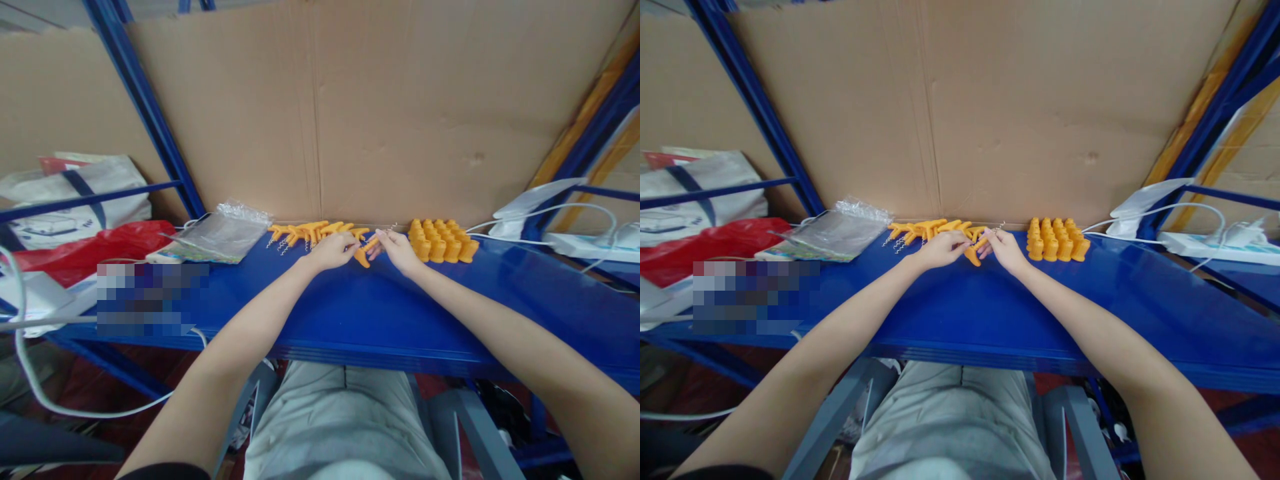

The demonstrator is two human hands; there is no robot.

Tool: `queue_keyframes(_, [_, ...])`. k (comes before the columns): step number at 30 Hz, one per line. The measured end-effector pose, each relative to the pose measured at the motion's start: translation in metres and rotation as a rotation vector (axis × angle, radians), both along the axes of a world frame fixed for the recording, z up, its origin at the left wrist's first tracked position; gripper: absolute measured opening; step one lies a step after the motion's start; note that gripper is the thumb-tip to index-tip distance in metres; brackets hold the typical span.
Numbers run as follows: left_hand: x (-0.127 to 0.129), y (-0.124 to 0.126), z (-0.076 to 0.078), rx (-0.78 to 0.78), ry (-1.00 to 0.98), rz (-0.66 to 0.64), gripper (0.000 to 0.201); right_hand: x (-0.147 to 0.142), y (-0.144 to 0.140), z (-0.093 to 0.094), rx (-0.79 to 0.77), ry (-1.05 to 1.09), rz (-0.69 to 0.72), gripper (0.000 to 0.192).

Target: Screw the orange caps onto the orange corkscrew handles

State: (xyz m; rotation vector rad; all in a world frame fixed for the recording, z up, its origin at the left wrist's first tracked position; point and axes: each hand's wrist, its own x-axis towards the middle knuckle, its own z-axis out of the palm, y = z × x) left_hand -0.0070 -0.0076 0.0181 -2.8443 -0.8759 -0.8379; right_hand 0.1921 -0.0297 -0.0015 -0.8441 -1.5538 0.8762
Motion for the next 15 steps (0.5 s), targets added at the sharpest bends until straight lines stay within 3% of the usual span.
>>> queue_keyframes(3, [0.000,-0.001,0.000,0.085,-0.029,0.012,0.025,-0.001,-0.002,0.005,-0.070,0.074,-0.041,0.053])
queue_keyframes(7, [0.001,-0.007,0.000,0.152,-0.043,0.144,0.035,-0.001,-0.007,0.010,-0.167,0.161,-0.078,0.036])
queue_keyframes(11, [0.006,-0.017,0.002,0.103,-0.010,0.347,0.043,-0.004,-0.011,0.011,-0.292,0.184,-0.076,0.024])
queue_keyframes(15, [0.007,-0.019,0.007,0.020,0.000,0.468,0.041,-0.004,-0.012,0.011,-0.348,0.052,-0.058,0.018])
